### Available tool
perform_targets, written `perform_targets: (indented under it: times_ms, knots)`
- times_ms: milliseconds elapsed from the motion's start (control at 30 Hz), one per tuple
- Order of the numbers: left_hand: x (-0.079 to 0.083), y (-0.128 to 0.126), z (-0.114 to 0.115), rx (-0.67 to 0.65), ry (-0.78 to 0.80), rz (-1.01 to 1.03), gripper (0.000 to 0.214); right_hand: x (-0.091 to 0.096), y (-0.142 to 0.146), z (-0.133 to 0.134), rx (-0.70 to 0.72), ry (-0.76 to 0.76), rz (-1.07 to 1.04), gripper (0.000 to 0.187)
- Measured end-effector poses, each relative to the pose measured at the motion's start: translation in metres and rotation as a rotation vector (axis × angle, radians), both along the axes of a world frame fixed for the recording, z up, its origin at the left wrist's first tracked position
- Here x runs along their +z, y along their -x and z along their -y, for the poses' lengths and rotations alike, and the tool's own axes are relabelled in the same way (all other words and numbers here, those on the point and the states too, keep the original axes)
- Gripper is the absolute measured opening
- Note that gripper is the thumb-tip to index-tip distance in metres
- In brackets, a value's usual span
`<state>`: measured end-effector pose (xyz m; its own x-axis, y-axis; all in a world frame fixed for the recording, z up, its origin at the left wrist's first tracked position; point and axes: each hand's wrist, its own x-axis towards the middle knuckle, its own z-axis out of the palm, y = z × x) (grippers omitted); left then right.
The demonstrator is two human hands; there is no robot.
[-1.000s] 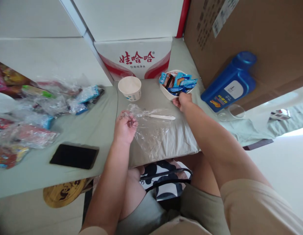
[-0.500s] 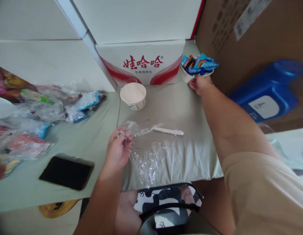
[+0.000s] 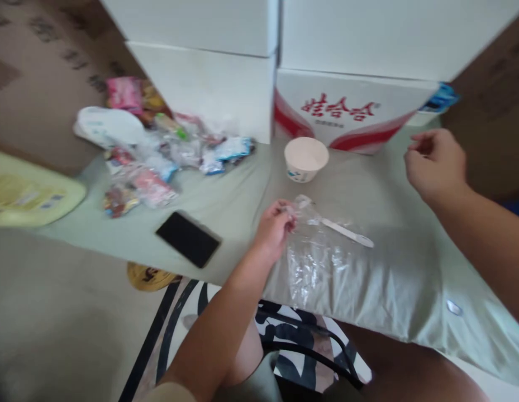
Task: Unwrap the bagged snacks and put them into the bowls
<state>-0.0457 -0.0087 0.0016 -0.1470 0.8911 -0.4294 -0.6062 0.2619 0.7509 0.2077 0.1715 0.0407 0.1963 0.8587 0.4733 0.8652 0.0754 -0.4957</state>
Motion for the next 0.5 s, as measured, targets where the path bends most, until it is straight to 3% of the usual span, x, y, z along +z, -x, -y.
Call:
perform_targets:
  times_ms: [133,267,400,500]
  knots:
    - [-0.008,0.018,0.011,-0.006,-0.123,-0.121,0.011,0.038,0.085,0.043,0.209,0.026,-0.001,0.031]
    - [-0.013,0.032,0.020,-0.098,-0.170,-0.242,0.013,0.058,0.186,0.078,0.621,-0.020,0.106,0.028]
    - [-0.011,0.044,0.026,-0.168,-0.174,-0.336,0.009,0.045,0.289,0.085,0.943,-0.015,0.165,0.027]
    - [-0.008,0.053,0.030,-0.195,-0.177,-0.312,0.008,0.025,0.372,0.074,1.071,0.030,0.248,0.027]
